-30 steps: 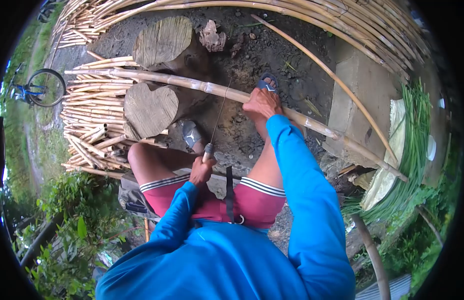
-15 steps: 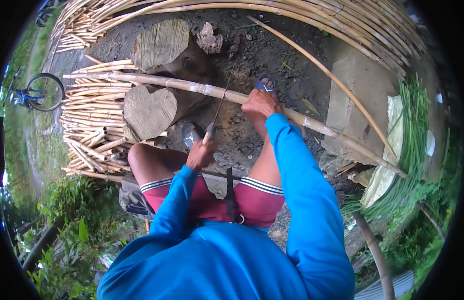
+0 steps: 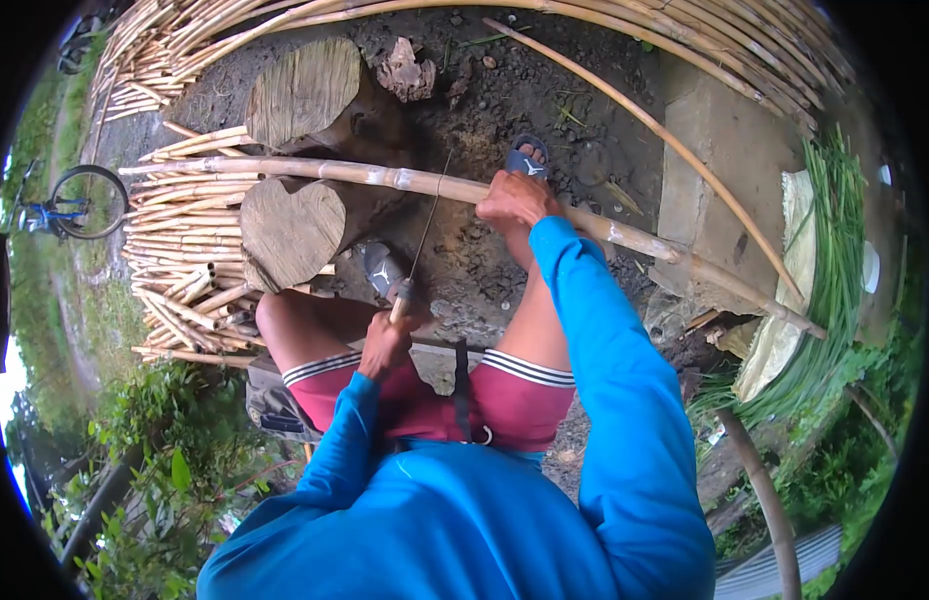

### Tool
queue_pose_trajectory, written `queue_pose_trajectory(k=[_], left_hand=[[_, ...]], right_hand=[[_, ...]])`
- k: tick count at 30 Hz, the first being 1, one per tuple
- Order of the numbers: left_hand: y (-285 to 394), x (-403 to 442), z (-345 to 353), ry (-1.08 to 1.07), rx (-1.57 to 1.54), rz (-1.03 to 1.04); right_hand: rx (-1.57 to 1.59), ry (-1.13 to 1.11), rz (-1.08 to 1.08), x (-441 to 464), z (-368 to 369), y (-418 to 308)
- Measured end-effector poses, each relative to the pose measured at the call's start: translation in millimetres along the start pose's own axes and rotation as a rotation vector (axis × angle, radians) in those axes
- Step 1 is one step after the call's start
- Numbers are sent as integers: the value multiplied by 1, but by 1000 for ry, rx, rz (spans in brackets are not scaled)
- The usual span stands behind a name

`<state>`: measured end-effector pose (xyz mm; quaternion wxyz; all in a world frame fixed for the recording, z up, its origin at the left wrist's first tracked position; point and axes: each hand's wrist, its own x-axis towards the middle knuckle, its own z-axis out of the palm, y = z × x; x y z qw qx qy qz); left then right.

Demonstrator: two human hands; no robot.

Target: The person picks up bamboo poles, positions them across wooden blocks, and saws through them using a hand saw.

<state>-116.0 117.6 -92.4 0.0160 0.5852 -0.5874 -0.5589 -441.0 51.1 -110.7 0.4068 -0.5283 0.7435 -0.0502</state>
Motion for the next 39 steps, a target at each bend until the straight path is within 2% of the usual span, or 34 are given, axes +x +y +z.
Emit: queue_pose_trajectory(k=[2,4,5,6,8,9,10,11,12,13,15,16,17,18,20,22,24,25,26,28,30,32,34,35,36,38,39], left_hand=[[-25,33,10,-63,-25,32],[25,59,12,-100,-178,-282],[27,82,25,-10,-195,-296],[39,91,28,-47,-276,-328],[36,80,27,-55,-261,-261],[12,75,21,-54,-140,8],[-8,51,18,-36,-99,41],[-28,26,15,-17,-57,74],[-26,10,10,10,-90,-111],[-19,15,6,9,-83,-103],[-11,16,10,-122,-115,-366],[-17,22,22,-15,-30,-280],[-23,28,29,-7,-60,-304],[-30,30,35,-4,-92,-336],[-37,20,39,7,-146,-340],[-6,1,15,-121,-221,-305],[11,-35,-11,-76,-224,38],[50,-65,-31,-68,-330,-49],[71,-86,-49,-49,-232,20],[80,-109,-67,18,-272,108],[88,-106,-77,40,-427,41],[72,-84,-77,44,-421,65],[47,-60,-73,92,-487,39],[28,-45,-66,132,-400,196],[25,-40,-64,130,-406,192],[24,-30,-58,67,-753,-94],[22,-26,-54,51,-767,-94]], right_hand=[[-19,-18,36,6,0,4],[-8,-48,64,9,2,-1],[-1,-47,56,14,2,-3],[12,-28,53,13,2,-4],[13,-27,58,4,0,-2],[-15,-113,97,4,-10,-7],[-43,-205,133,3,-14,-10],[10,-161,93,1,-11,-6],[16,-158,86,4,-10,-9],[-10,-140,104,6,-11,-10],[-51,-143,123,4,-2,-3],[-52,-35,81,11,5,6],[-46,75,36,21,15,11],[-44,70,28,21,15,6],[8,-90,136,13,2,-1],[48,-130,93,7,-9,6],[79,-115,-46,10,1,26],[79,-117,-47,8,8,24],[-38,-32,-34,10,11,21],[-162,69,-16,8,16,17],[-224,155,54,4,16,11],[-234,155,34,-9,7,-4],[-256,295,-17,-22,5,-18],[-240,355,-36,-27,4,-24],[-245,350,-35,-27,9,-21],[-221,488,-215,-20,17,-8],[-229,489,-215,-18,14,-5]])
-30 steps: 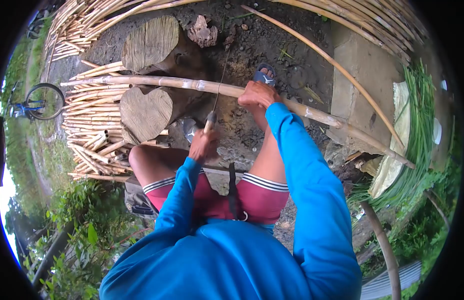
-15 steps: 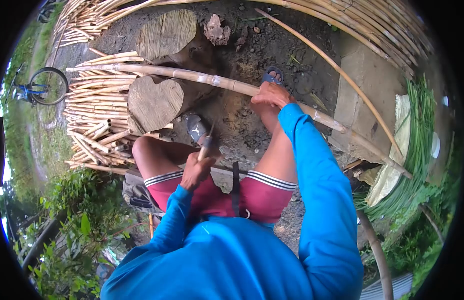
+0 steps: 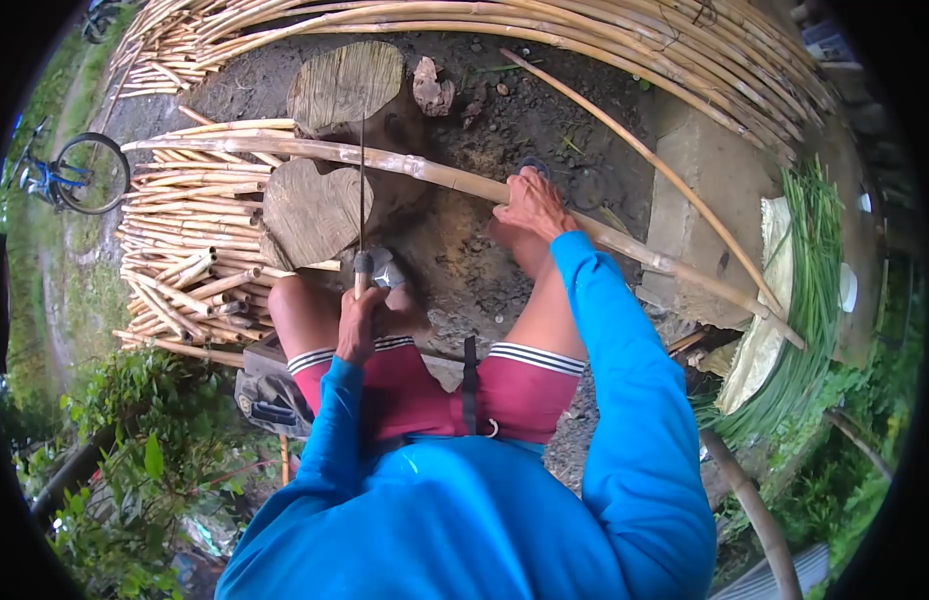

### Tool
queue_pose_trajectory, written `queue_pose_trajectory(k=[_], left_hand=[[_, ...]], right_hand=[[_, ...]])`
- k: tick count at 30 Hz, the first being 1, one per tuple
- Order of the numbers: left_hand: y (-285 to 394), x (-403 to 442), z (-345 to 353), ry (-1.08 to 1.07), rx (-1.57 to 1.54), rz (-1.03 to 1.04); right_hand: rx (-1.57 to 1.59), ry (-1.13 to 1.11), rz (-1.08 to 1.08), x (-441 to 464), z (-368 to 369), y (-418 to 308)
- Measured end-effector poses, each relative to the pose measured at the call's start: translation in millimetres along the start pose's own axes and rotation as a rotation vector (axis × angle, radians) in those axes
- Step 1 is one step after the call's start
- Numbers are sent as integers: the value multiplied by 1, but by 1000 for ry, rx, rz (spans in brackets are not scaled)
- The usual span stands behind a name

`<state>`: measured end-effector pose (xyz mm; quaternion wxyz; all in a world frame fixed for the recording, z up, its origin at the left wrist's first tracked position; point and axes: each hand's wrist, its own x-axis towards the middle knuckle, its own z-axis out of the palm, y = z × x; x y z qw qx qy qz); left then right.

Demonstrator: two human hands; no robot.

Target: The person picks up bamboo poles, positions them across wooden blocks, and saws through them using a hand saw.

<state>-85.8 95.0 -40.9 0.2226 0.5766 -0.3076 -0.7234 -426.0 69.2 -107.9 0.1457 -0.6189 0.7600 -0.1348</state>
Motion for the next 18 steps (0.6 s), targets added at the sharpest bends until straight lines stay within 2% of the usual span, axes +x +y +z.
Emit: queue_pose_trajectory(k=[2,5,7,9,12,14,18], left_hand=[[-11,3,3,-21,10,1],[-19,5,8,-65,41,-9],[-19,2,14,-37,242,48],[-28,7,11,-54,236,81],[-36,13,10,-29,292,64],[-34,14,12,-32,267,47],[-26,14,21,-63,229,28]], right_hand=[[-8,-151,-99,3,-1,8],[-53,-180,-160,6,-7,13],[-48,-155,-183,10,-6,13],[-38,-135,-203,13,-3,10],[-32,-76,-154,14,0,1],[29,-138,-3,13,1,-2],[13,-233,96,18,18,12]])
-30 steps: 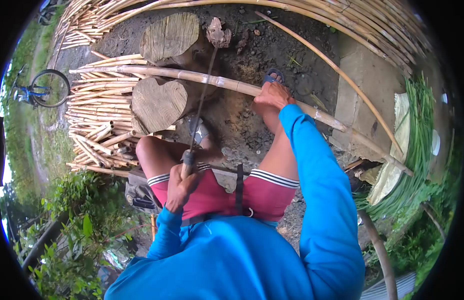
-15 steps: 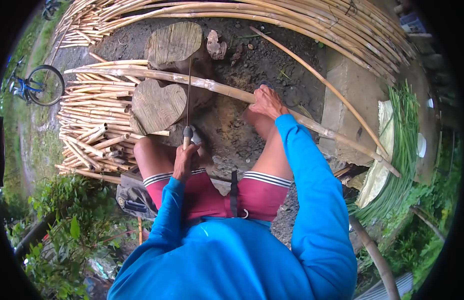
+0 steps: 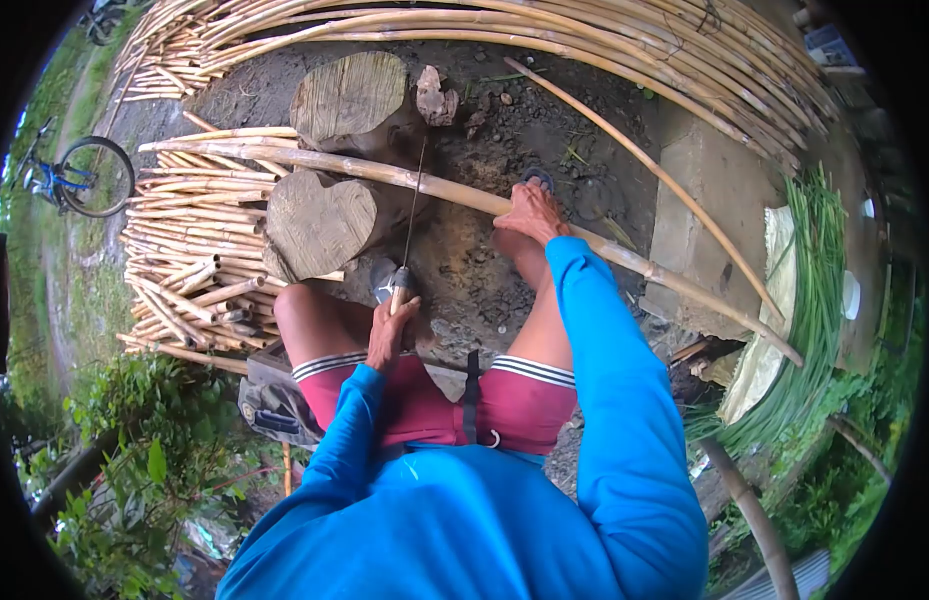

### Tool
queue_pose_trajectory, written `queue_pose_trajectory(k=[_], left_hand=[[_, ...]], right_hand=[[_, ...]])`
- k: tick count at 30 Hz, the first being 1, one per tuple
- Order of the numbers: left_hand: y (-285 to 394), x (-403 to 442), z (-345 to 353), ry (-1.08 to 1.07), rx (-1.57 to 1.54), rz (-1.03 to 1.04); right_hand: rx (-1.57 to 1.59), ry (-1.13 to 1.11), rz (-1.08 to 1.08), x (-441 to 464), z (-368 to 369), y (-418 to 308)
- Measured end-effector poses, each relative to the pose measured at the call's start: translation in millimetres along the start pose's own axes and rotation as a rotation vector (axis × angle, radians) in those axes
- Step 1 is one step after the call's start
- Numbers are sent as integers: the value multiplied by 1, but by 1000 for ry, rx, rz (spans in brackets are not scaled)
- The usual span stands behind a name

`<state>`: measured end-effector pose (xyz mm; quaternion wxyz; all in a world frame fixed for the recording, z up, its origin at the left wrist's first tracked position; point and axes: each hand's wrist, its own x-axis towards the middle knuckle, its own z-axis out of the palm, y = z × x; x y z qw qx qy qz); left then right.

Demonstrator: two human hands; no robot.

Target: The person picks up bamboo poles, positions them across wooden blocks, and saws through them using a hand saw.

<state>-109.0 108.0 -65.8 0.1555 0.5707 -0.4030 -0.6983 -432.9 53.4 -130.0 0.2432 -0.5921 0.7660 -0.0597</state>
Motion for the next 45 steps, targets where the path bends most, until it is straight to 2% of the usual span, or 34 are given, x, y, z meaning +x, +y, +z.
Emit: queue_pose_trajectory(k=[2,4,6,8,17,23,26,29,31,34,37,40,45], left_hand=[[-3,5,5,2,19,39],[-6,11,10,13,35,80],[-8,19,13,-93,-76,24],[-8,25,17,-96,-58,-1],[0,45,30,-78,-52,40],[1,46,30,-71,-61,15],[0,48,31,-86,-70,-36],[4,55,36,-67,-33,-48],[8,61,37,-36,164,6],[0,79,37,33,243,95],[1,84,39,11,181,5],[0,88,40,54,285,50],[-6,88,44,85,273,45]], right_hand=[[-79,-81,124,0,2,-9],[-77,-77,131,-2,-2,-14],[-74,-74,135,-4,0,-20],[-20,43,135,-6,4,-24],[-21,78,55,-12,7,-14],[61,-53,143,-8,-1,-19],[41,-3,138,-8,5,-17],[85,-54,133,-8,2,-17],[55,-26,110,-10,6,-12],[21,7,83,-13,4,-14],[2,0,84,-15,4,-14],[-15,-12,78,-13,3,-14],[-22,-29,68,-14,2,-13]])
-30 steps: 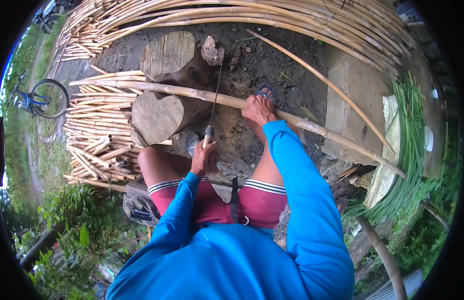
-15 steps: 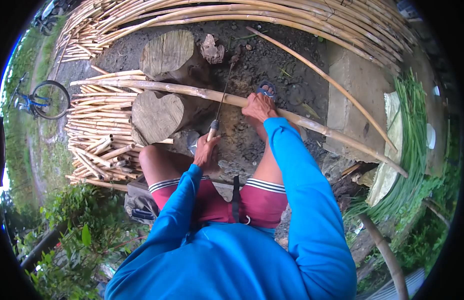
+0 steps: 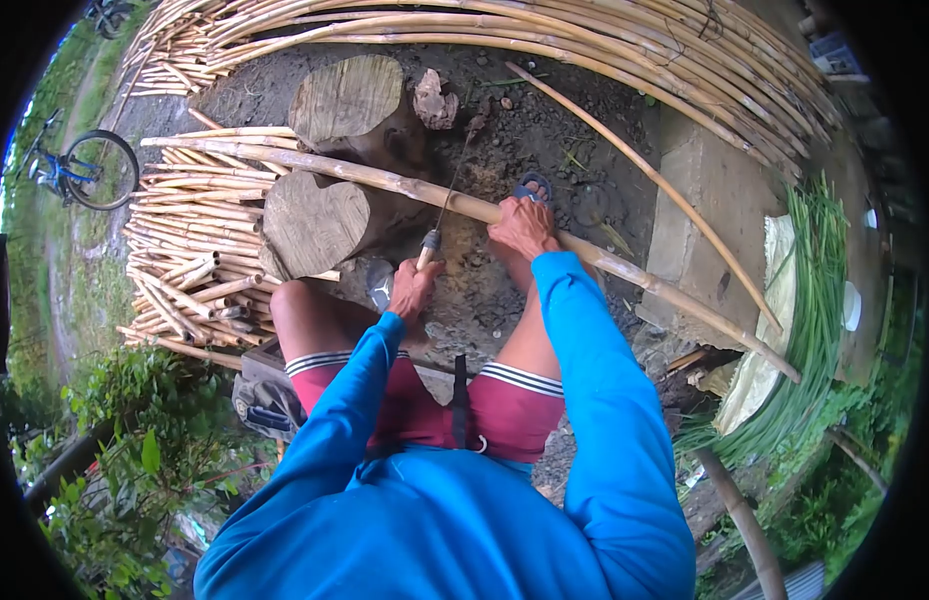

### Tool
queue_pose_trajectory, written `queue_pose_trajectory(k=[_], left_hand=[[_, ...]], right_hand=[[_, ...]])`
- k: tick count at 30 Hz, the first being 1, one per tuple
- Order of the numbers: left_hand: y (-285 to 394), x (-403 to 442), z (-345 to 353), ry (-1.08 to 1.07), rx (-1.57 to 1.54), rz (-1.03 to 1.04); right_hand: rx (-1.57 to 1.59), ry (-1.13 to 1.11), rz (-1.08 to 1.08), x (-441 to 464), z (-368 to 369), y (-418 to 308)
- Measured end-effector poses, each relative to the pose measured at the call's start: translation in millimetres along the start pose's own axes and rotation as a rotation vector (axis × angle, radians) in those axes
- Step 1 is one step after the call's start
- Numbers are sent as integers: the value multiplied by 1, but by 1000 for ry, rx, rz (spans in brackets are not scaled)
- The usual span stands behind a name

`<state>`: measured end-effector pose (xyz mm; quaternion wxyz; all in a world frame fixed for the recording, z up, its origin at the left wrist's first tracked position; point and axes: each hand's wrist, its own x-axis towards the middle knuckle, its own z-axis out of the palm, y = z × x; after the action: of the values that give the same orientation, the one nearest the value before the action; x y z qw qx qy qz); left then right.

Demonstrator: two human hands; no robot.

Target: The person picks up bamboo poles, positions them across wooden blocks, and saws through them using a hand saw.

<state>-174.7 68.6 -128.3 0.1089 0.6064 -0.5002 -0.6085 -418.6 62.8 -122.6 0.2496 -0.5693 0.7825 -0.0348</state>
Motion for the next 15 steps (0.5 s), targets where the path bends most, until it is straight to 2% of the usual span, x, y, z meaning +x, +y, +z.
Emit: queue_pose_trajectory(k=[6,11,15], left_hand=[[0,3,2,32,32,-49],[-2,4,2,19,-18,-78],[-6,6,2,87,108,-44]], right_hand=[[0,-42,8,1,-3,-1],[30,26,-4,1,-2,1],[20,-31,-1,2,-4,-3]])
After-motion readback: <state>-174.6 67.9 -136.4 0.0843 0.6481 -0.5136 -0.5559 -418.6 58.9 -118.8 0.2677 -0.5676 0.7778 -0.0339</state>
